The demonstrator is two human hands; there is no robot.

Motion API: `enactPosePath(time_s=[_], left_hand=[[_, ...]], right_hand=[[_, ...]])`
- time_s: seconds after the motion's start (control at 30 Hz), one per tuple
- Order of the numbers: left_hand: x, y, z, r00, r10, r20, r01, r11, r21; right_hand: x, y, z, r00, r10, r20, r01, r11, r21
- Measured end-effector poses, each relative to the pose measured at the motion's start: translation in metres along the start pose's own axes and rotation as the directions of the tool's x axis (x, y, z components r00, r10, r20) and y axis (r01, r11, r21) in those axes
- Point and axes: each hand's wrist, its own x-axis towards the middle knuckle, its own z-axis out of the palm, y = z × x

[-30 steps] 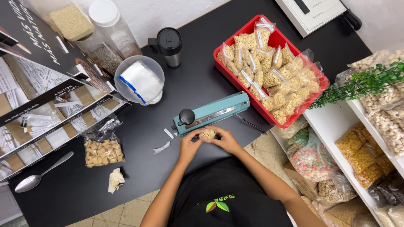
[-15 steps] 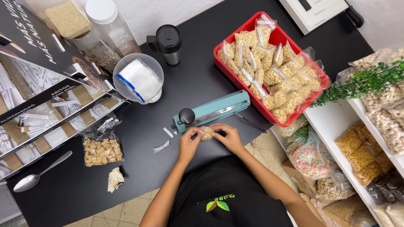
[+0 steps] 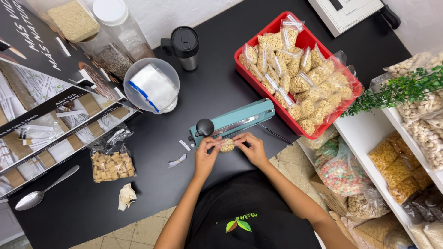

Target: The person places small plastic bags filled with snacks onto a heat-sealing machine, presses the handle to seal them, and then places the sealed bags into a red tray. This process is repeated for multiple bags.

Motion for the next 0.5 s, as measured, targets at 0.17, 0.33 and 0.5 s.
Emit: enactPosePath(time_s=[0.17,0.33,0.5], left_hand=[[0.001,-0.001,0.003,0.995,0.033,0.096,-0.042,0.994,0.098],[0.001,0.002,0.008,0.995,-0.018,0.097,-0.005,0.972,0.234],[0.006,-0.019,0.002,0.993,0.047,0.112,-0.089,0.908,0.408]], right_hand=[[-0.006,0.007,0.009,1.000,0.000,0.024,-0.001,0.999,0.038],[-0.006,0.012,0.010,0.999,-0.003,0.044,0.002,0.999,0.033],[-0.007,0.006,0.007,0.998,-0.002,0.057,0.000,0.999,0.049]])
